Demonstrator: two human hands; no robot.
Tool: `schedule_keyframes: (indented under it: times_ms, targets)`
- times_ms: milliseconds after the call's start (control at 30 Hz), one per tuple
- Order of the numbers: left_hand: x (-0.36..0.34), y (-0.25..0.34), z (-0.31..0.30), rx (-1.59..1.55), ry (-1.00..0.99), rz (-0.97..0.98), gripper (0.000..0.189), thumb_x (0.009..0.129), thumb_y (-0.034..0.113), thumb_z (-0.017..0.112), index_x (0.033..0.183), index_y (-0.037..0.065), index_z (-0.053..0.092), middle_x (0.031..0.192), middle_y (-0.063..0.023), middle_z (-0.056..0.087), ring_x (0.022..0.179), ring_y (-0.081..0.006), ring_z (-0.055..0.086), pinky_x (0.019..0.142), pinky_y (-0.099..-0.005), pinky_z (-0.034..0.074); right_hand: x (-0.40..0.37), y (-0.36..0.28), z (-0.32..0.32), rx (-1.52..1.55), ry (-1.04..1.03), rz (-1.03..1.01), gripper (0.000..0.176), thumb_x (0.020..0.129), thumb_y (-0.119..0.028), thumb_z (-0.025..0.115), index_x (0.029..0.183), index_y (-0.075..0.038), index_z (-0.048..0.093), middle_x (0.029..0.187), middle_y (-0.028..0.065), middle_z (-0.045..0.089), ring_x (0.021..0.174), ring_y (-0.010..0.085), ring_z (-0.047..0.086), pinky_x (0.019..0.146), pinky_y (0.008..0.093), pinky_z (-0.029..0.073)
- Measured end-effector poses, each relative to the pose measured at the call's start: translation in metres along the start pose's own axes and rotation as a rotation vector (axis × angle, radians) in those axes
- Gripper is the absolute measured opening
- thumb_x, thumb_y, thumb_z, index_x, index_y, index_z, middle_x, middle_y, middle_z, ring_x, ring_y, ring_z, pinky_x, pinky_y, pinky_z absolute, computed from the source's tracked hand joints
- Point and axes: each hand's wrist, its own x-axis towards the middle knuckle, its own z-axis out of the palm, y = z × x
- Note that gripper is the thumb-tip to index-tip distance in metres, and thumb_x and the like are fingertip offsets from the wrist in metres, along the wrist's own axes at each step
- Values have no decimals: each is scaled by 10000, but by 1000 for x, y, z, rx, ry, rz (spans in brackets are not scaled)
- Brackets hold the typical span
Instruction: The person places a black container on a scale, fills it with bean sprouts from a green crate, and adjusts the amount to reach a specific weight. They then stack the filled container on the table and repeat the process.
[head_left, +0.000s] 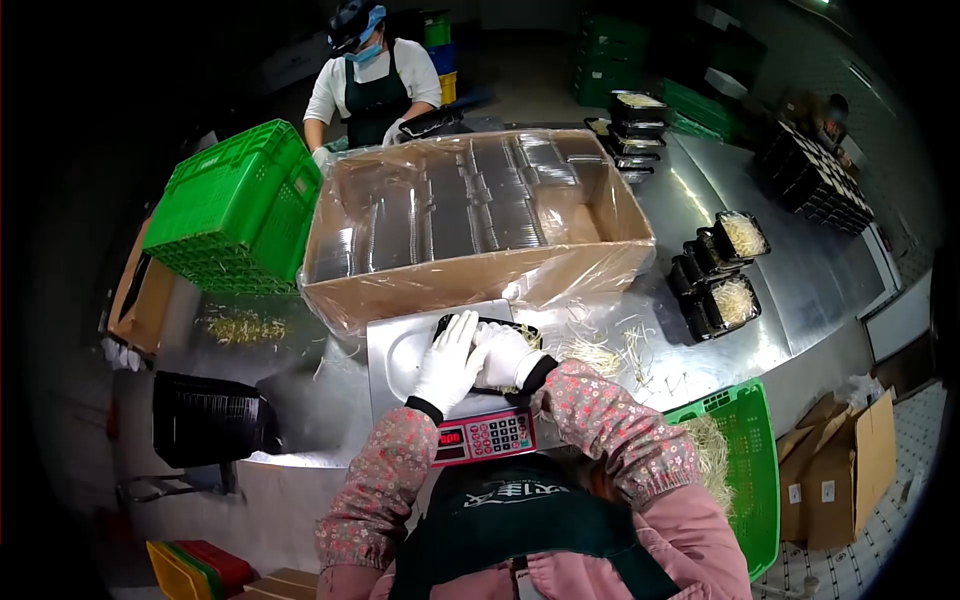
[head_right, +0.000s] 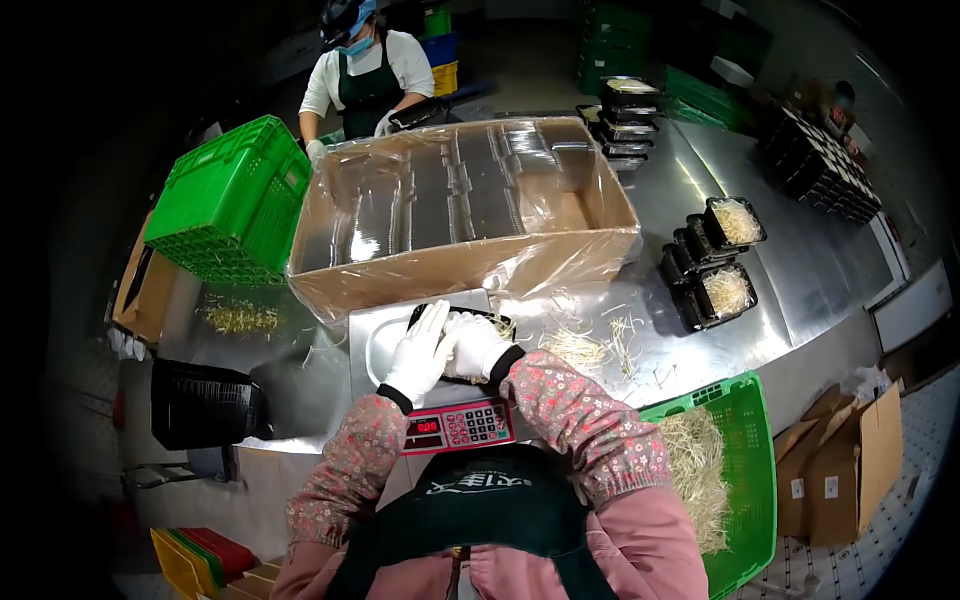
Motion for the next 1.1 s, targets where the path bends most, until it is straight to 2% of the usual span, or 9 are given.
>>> schedule_keyframes:
  times_ms: [100, 200, 333, 433, 500, 533, 867, 1033, 1100]
  targets:
    - [-1, 7, 2, 20, 117, -4, 546, 929, 260, 540, 1391, -3, 416, 1400, -237, 453, 1286, -389, 439, 1094, -435, 344, -11, 16, -22, 236, -58, 36, 822, 633, -423, 770, 1292, -22, 486, 1182, 222, 580, 1109, 375, 556, 962, 446, 447]
    - [-3, 9, 7, 121, 158, -47, 457, 933, 197, 535, 1357, 34, 487, 1398, -220, 470, 1310, -394, 418, 1082, -437, 356, -21, 16, -66, -106, -179, 35, 892, 602, -440, 789, 1351, -71, 478, 1323, 190, 466, 1236, 375, 436, 1053, 468, 347]
    - [-2, 16, 12, 109, 206, -102, 429, 933, 179, 540, 1336, 32, 510, 1385, -220, 483, 1295, -394, 431, 1083, -437, 348, -20, 28, -98, -281, -369, 69, 819, 591, -396, 793, 1301, -76, 540, 1290, 215, 507, 1165, 360, 519, 952, 443, 450]
    - [-4, 21, 12, 141, 225, -116, 419, 934, 180, 541, 1324, 29, 522, 1379, -220, 490, 1292, -396, 435, 1081, -438, 349, -16, 37, -82, -312, -482, 132, 605, 633, -327, 760, 1158, -59, 623, 1109, 220, 633, 977, 351, 639, 794, 442, 525]
    - [-5, 22, 15, 174, 226, -122, 418, 934, 182, 540, 1321, 24, 524, 1373, -219, 495, 1290, -396, 437, 1080, -436, 350, -17, 37, -66, -382, -327, 73, 272, 698, -218, 692, 893, -29, 700, 836, 177, 700, 785, 328, 694, 665, 415, 550]
    - [-5, 22, 16, 204, 226, -123, 417, 935, 183, 539, 1318, 19, 525, 1368, -219, 501, 1288, -396, 439, 1079, -434, 352, -20, 36, -62, -377, -264, 63, 191, 732, -140, 621, 872, -30, 693, 825, 178, 704, 780, 347, 694, 670, 424, 550]
    - [-11, 15, 21, 252, 245, -142, 467, 952, 258, 501, 1362, 34, 481, 1399, -187, 479, 1288, -386, 442, 1055, -447, 363, -44, 50, -140, -116, -219, 196, 271, 829, -285, 626, 962, -57, 687, 906, 212, 680, 866, 391, 655, 783, 466, 523]
    - [-11, 19, 0, -88, 326, -156, 548, 919, 188, 580, 1411, 15, 409, 1431, -212, 435, 1334, -370, 397, 1107, -408, 326, -91, 100, -164, 151, -14, 219, 401, 774, -272, 749, 1083, -27, 672, 911, 222, 679, 842, 358, 670, 757, 395, 527]
    - [-14, 20, -28, -214, 413, -181, 563, 906, 134, 567, 1414, -25, 385, 1420, -238, 428, 1339, -338, 402, 1119, -372, 312, -114, 118, -162, 211, 25, 304, 390, 797, -234, 757, 1094, 3, 667, 835, 185, 694, 698, 250, 680, 687, 330, 528]
